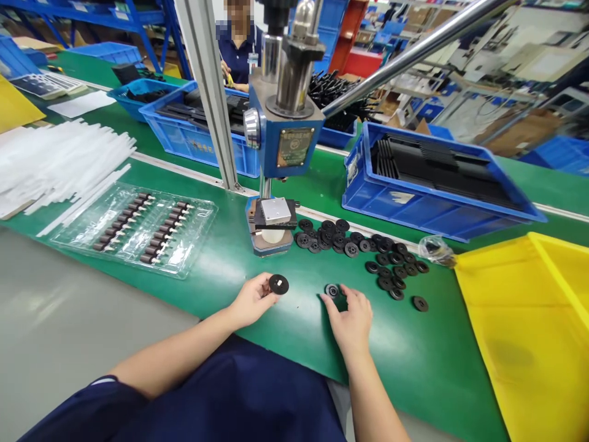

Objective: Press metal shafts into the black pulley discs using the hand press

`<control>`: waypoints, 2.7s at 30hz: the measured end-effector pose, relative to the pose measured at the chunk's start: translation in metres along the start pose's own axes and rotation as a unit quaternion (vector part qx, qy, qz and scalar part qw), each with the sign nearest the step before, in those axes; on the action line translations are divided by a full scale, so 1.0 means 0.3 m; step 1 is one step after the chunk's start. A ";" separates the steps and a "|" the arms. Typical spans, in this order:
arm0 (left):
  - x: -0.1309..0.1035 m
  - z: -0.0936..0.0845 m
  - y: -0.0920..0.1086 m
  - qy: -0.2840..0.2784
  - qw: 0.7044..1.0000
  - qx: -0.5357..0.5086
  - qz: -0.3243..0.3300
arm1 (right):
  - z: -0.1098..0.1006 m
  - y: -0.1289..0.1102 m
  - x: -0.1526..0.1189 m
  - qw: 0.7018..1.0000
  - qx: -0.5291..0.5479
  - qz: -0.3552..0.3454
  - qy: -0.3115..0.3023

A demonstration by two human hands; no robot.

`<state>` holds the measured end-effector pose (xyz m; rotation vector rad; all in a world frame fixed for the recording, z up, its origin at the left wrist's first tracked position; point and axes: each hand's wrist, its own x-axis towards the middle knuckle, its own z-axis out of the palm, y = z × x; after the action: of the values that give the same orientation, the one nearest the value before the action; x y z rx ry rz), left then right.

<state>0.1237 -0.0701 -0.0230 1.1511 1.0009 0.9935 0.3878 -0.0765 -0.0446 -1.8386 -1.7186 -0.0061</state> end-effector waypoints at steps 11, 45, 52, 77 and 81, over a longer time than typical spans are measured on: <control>0.010 0.010 0.011 0.016 1.000 -0.001 0.003 | 0.024 -0.062 -0.009 0.999 -0.028 0.013 -0.039; 0.005 -0.003 0.029 0.008 0.991 0.110 0.076 | -0.122 -0.296 -0.197 0.941 0.289 -0.094 -0.147; -0.047 0.015 0.070 -0.113 0.958 0.221 0.147 | -0.163 -0.328 -0.123 0.954 0.253 -0.116 -0.109; -0.033 0.008 0.039 -0.118 0.957 0.216 0.153 | -0.110 -0.373 -0.111 0.968 0.165 -0.172 -0.083; -0.030 0.004 0.027 -0.109 0.951 0.224 0.180 | -0.103 -0.382 -0.121 0.969 0.163 -0.176 -0.064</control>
<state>0.1218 -0.0780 -0.0139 1.8319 0.8747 0.9153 0.2908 -0.1264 0.0144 -1.3060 -1.9817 0.2423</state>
